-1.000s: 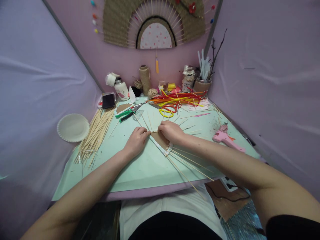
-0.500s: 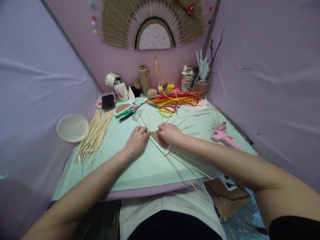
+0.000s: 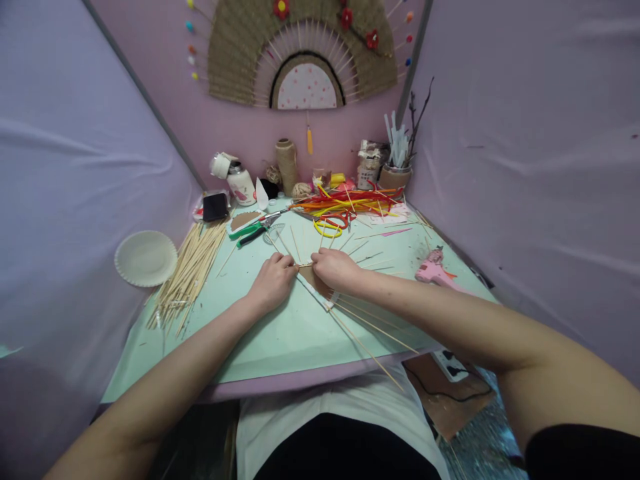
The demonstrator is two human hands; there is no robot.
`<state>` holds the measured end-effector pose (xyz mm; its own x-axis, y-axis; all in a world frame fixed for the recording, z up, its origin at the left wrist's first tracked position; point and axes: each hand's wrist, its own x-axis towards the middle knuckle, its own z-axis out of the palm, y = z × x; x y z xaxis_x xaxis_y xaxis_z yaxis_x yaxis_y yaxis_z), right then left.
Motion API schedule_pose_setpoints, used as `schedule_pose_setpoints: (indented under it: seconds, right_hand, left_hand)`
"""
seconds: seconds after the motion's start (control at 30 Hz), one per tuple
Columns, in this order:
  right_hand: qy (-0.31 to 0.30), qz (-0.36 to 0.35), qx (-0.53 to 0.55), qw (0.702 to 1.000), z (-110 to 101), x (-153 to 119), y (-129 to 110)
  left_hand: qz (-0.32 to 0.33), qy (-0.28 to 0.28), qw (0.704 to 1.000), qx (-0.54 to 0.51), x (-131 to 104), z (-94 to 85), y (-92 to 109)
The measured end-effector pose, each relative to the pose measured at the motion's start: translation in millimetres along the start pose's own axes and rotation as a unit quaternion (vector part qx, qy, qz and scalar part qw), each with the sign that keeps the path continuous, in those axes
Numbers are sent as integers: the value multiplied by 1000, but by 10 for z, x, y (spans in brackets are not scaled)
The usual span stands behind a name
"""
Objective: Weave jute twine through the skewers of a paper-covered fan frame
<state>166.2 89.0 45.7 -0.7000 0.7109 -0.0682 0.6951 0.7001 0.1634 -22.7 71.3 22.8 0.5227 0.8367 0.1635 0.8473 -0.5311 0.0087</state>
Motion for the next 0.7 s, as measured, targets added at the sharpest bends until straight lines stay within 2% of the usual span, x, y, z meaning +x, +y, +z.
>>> schedule_pose_setpoints:
  seconds: [0.7]
  right_hand:
    - [-19, -18, -34, 999, 11, 33, 2]
  left_hand:
    - [5, -20, 1000, 10, -4, -47, -8]
